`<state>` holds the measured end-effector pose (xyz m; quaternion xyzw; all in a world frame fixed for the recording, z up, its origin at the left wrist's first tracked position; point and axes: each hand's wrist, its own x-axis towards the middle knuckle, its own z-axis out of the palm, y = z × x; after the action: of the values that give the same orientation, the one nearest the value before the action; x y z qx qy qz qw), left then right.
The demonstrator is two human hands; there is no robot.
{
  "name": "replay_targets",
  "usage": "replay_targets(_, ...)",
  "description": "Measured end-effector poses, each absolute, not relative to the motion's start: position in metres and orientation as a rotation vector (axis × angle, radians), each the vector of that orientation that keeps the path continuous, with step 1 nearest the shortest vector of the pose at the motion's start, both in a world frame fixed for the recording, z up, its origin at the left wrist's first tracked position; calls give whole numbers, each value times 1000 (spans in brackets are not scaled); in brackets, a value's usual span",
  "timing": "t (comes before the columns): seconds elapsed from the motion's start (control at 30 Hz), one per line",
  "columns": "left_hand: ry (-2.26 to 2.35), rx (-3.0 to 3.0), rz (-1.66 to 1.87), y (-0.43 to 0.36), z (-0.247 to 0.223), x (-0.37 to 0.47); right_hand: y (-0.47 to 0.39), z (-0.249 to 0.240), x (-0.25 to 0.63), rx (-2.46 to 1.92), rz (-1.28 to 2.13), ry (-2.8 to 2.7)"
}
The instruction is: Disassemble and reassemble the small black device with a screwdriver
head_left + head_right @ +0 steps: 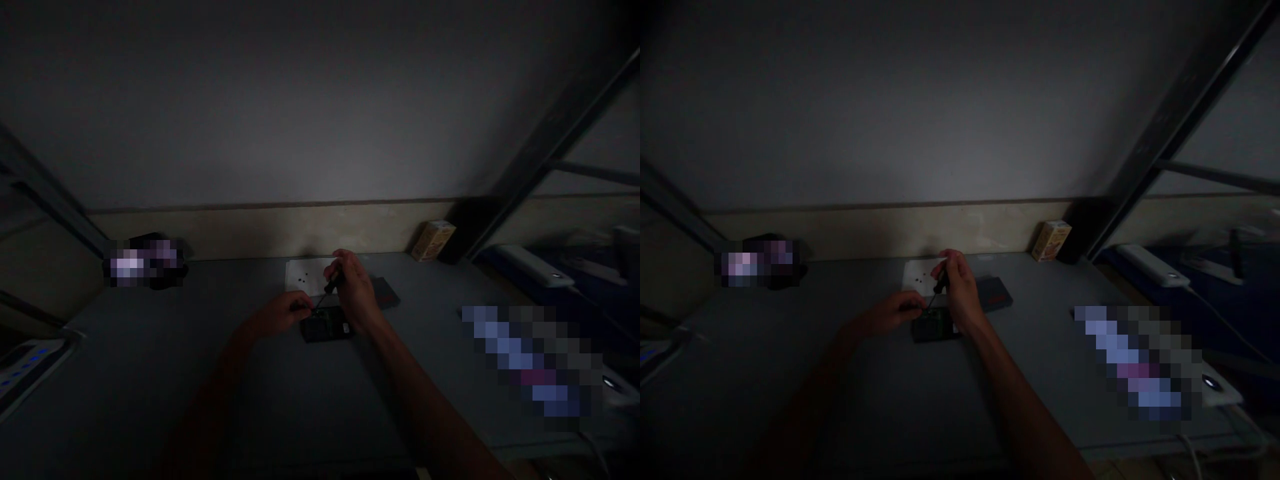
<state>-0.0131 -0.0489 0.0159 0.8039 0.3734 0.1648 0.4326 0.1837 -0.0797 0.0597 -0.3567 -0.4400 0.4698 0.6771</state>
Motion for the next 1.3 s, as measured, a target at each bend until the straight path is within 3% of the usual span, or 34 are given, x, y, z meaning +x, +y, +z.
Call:
replay_targets(0.2, 906, 2031, 420, -47, 13, -15, -79, 63, 179, -659, 1186, -981)
replay_targets(0.63, 933, 2013, 409, -50, 19, -10, -79, 48, 184, -884, 945, -1092)
replay_targets(1.3, 953, 1978, 454, -51, 12, -7, -80, 51, 162, -787, 816, -1097)
